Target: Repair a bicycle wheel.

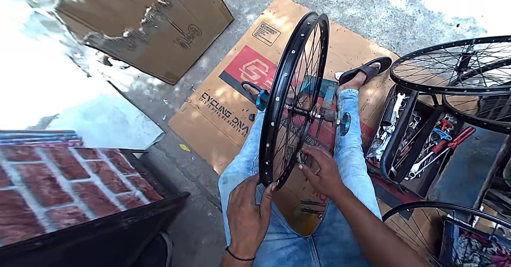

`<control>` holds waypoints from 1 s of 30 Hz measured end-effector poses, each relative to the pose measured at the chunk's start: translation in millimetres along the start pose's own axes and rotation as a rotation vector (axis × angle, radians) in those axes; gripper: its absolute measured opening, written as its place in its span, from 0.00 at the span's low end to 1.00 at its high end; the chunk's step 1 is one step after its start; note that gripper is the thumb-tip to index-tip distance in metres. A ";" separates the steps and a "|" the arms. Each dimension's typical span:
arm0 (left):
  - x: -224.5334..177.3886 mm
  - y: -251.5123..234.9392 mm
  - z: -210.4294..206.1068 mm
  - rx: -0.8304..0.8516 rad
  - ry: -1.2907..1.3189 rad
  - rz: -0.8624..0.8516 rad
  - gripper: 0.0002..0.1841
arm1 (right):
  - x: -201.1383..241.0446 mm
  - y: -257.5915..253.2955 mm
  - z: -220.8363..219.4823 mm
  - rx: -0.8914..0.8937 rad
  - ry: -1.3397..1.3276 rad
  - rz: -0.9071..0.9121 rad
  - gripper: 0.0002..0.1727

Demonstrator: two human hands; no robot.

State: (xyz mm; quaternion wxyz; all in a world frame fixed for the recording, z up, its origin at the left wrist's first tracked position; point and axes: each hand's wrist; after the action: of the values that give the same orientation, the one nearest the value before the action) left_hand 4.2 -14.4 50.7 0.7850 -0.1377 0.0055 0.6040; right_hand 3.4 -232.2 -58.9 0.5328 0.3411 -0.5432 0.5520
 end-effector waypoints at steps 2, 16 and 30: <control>-11.7 -23.3 11.9 -0.071 0.104 0.019 0.28 | 1.7 -14.9 -2.4 0.043 0.037 0.155 0.23; -43.4 -88.4 6.7 -0.082 0.788 0.223 0.12 | 19.9 -95.4 -3.4 0.000 -0.156 0.386 0.21; -55.1 -107.1 -1.6 -0.151 0.928 0.166 0.23 | 42.6 -130.2 -9.1 0.247 -0.650 0.275 0.20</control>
State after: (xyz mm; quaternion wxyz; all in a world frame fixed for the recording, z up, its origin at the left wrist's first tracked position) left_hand 91.2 -91.8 81.3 0.6364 -0.4488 0.3223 0.5383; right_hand 121.6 -234.7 11.0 0.2081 0.4843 -0.6540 0.5426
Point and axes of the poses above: each hand's wrist, its own y-axis away from the middle knuckle, its own z-axis out of the back of the hand, x = y × z, and after that the axes turned 15 degrees about -y, right-handed
